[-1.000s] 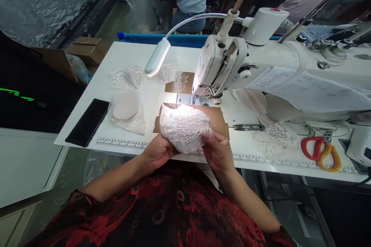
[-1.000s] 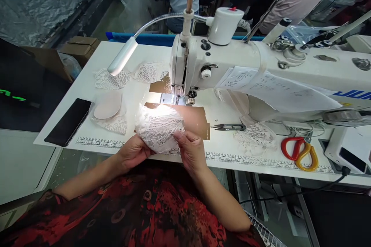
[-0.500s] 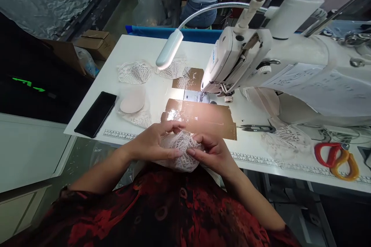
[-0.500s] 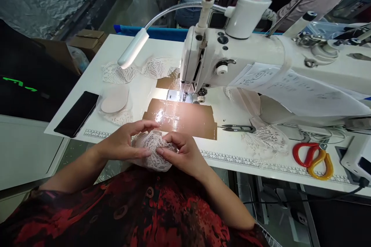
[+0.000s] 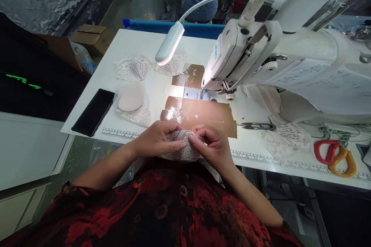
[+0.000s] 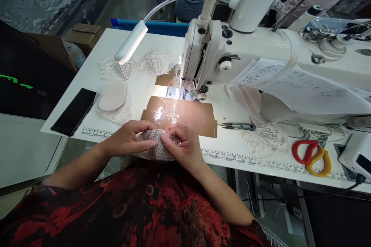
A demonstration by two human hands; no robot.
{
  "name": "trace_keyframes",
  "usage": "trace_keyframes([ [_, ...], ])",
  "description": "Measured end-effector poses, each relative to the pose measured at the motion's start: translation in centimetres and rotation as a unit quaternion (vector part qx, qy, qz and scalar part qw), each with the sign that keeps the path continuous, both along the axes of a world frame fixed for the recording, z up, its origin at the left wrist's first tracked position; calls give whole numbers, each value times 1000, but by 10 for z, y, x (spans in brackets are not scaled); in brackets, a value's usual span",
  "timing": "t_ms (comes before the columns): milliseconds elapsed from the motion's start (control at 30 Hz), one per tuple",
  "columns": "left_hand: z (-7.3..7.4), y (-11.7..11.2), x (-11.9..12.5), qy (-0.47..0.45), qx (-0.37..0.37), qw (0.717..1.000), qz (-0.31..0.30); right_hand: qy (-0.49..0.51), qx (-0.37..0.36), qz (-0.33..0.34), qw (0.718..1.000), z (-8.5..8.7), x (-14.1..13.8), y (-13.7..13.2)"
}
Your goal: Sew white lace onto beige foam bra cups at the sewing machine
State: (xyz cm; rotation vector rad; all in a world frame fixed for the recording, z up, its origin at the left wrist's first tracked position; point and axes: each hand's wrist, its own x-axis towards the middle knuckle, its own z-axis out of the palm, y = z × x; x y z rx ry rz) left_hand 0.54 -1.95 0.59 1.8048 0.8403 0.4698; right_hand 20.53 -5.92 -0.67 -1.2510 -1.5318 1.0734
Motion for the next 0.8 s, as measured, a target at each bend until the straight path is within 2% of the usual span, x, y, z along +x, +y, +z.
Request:
trace_keyframes([
  [100,1,2,5,2,-13,1000,5,-3,2,-1,1000,-2,2,1],
  [267,-3,5,13,-9,-28,1000,9,6,-34,20,999,-9,10,5],
  [433,-7,9,20,-12,-20,1000,-8,-1,-48,60,997,-5,16,10],
  [633,-4,17,21,-107,-164,978,-68,71,-88,47,992,0,22,12],
  [733,-7,19,28,-126,-197,971,-45,117,-119,49,985,-5,23,15],
  [800,-12,17,36,-146,-248,958,-8,150,-149,46,976,-10,23,18],
])
